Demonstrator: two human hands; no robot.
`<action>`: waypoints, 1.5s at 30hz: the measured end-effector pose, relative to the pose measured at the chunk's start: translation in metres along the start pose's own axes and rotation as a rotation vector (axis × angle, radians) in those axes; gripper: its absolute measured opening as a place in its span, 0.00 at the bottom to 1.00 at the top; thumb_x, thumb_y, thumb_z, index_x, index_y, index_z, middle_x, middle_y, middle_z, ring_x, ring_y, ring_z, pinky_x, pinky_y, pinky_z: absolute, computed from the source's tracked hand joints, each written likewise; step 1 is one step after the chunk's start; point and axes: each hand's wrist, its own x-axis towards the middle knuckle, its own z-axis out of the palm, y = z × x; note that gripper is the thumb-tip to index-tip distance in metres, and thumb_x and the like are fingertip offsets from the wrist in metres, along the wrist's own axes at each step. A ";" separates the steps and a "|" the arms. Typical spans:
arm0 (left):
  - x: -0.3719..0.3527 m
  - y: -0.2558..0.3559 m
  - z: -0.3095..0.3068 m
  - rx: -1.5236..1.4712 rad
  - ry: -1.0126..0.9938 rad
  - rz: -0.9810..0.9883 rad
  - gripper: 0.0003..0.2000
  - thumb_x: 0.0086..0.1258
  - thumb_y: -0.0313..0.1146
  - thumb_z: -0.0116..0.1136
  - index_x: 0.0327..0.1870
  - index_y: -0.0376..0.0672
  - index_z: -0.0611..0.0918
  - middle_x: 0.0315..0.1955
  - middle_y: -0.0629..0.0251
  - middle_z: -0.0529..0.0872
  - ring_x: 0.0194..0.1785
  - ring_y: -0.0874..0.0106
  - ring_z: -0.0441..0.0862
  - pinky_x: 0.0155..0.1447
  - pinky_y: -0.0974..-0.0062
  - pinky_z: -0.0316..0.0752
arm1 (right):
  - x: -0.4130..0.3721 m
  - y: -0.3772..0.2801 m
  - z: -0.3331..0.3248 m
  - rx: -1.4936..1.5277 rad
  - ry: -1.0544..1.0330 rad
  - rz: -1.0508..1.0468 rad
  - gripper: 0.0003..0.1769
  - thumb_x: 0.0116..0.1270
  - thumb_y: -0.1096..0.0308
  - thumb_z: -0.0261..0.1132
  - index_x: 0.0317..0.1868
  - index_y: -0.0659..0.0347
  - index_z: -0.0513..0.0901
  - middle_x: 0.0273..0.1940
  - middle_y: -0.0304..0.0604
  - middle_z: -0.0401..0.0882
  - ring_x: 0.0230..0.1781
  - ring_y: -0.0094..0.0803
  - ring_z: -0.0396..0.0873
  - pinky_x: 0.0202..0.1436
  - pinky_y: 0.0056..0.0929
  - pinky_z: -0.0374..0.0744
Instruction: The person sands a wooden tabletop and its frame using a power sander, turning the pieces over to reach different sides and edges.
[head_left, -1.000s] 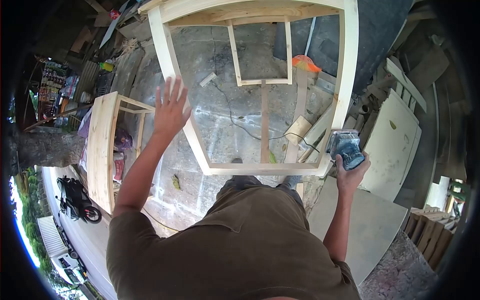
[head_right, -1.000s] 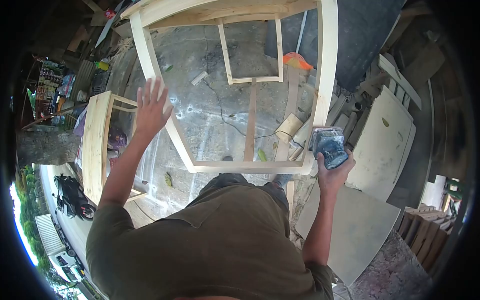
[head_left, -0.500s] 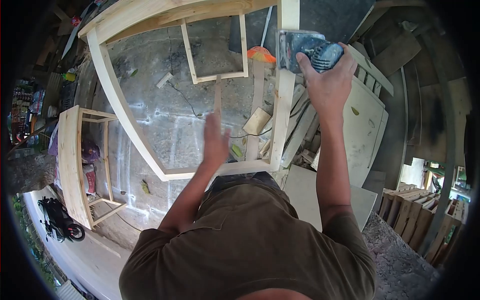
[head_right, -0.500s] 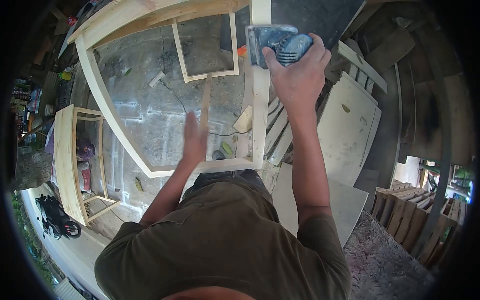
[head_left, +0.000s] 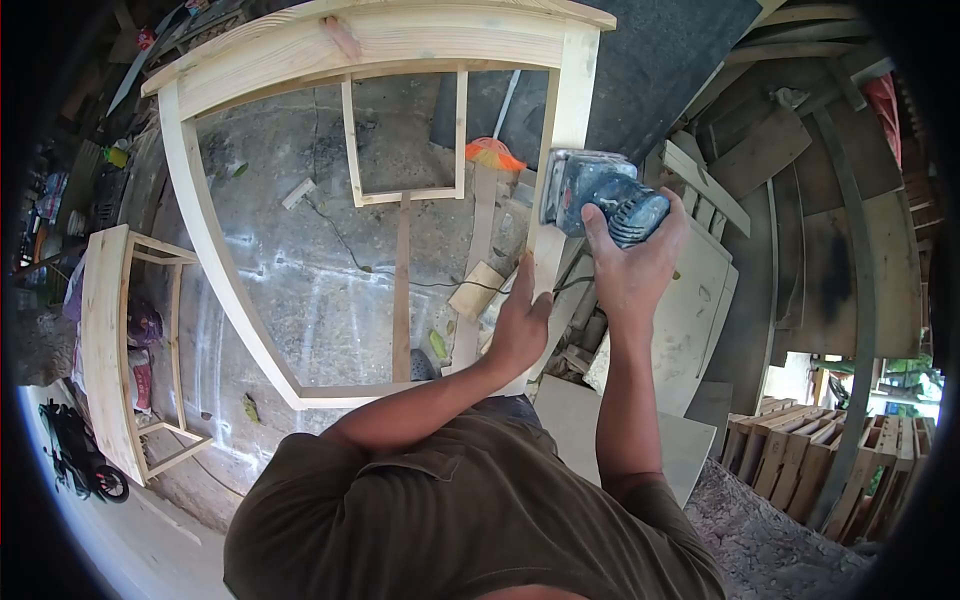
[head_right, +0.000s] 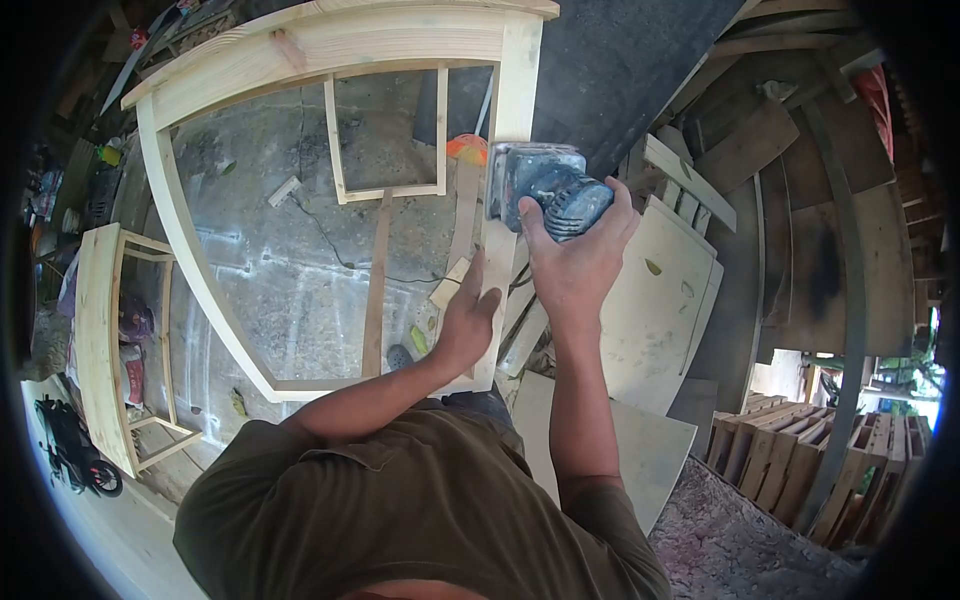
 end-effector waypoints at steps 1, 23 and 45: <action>0.009 0.009 -0.010 -0.065 0.021 0.055 0.31 0.83 0.28 0.48 0.83 0.23 0.58 0.80 0.33 0.66 0.87 0.51 0.61 0.86 0.62 0.56 | 0.002 -0.002 0.001 -0.044 0.013 -0.048 0.53 0.58 0.53 0.86 0.73 0.70 0.67 0.60 0.58 0.72 0.59 0.58 0.79 0.64 0.50 0.79; 0.001 0.078 -0.027 0.530 0.562 0.377 0.43 0.72 0.48 0.76 0.80 0.34 0.65 0.65 0.40 0.74 0.67 0.45 0.78 0.71 0.54 0.75 | 0.089 -0.007 -0.020 0.370 -0.278 -0.506 0.26 0.69 0.79 0.69 0.68 0.65 0.79 0.58 0.53 0.79 0.55 0.41 0.84 0.58 0.37 0.84; 0.134 0.083 -0.115 0.089 0.289 0.430 0.46 0.70 0.57 0.76 0.79 0.37 0.66 0.52 0.51 0.86 0.57 0.60 0.86 0.66 0.62 0.79 | 0.212 -0.065 0.090 -0.649 -0.272 -0.547 0.49 0.84 0.29 0.34 0.47 0.58 0.94 0.46 0.61 0.91 0.52 0.67 0.87 0.62 0.55 0.83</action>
